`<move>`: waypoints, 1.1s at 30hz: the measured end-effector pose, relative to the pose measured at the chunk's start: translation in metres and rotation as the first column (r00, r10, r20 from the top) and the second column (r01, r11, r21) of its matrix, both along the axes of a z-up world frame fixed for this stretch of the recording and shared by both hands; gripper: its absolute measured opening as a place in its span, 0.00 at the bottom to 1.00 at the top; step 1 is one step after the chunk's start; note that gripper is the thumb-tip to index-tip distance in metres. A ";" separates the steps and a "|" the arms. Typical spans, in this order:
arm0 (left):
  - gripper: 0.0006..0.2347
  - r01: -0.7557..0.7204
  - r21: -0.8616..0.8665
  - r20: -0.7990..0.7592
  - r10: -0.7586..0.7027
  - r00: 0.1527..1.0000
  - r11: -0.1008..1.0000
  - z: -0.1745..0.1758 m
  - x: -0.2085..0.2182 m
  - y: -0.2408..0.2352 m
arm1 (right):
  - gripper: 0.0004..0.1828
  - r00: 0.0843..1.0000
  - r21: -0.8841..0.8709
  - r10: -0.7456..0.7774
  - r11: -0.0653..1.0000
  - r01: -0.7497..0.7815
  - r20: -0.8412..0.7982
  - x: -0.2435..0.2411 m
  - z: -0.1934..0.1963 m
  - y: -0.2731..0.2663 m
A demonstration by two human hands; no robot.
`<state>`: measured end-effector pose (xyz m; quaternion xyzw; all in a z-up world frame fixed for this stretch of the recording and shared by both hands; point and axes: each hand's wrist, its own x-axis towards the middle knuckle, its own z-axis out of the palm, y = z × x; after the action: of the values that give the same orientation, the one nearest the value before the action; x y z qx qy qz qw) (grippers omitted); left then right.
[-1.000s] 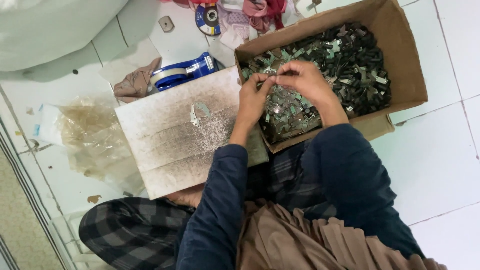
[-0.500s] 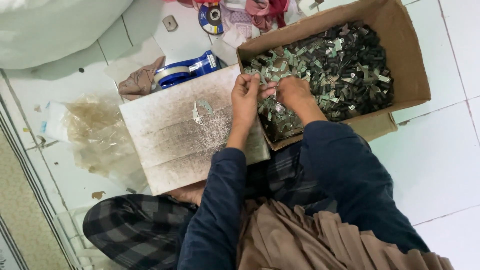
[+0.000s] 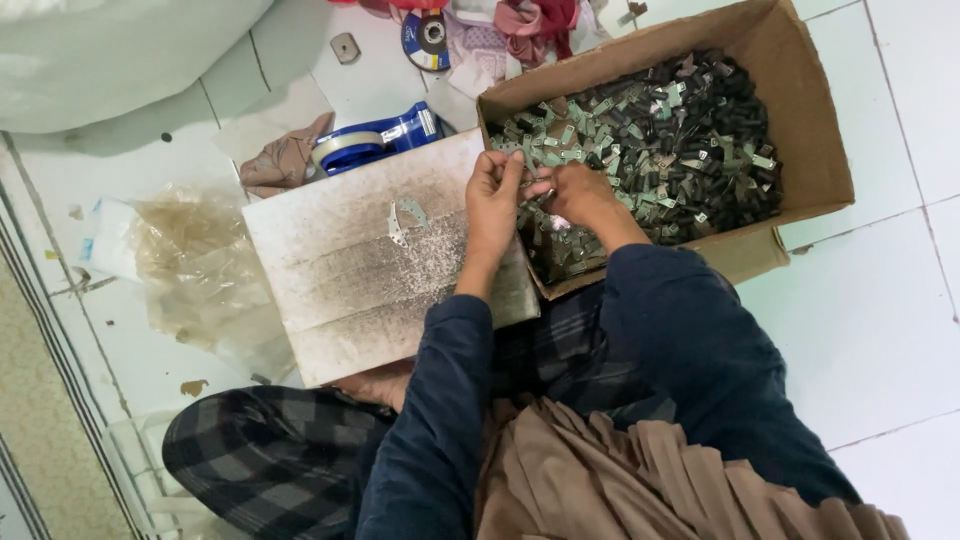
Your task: The person is sorting small metal components from a large box, arranging them on a board for inspection or counting, and then placing them into small plastic bags.
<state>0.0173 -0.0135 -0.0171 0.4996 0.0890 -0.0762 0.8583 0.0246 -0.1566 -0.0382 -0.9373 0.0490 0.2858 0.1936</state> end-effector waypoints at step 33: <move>0.06 -0.129 -0.040 0.013 0.130 0.991 0.991 -0.009 -0.008 0.005 | 0.16 0.832 -0.173 0.335 0.942 -0.288 0.443 0.025 -0.098 0.005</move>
<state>0.0095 -0.0083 -0.0258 0.4765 0.1129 -0.0181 0.8717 0.0493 -0.1512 -0.1361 -0.9819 -0.1381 0.0774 0.1040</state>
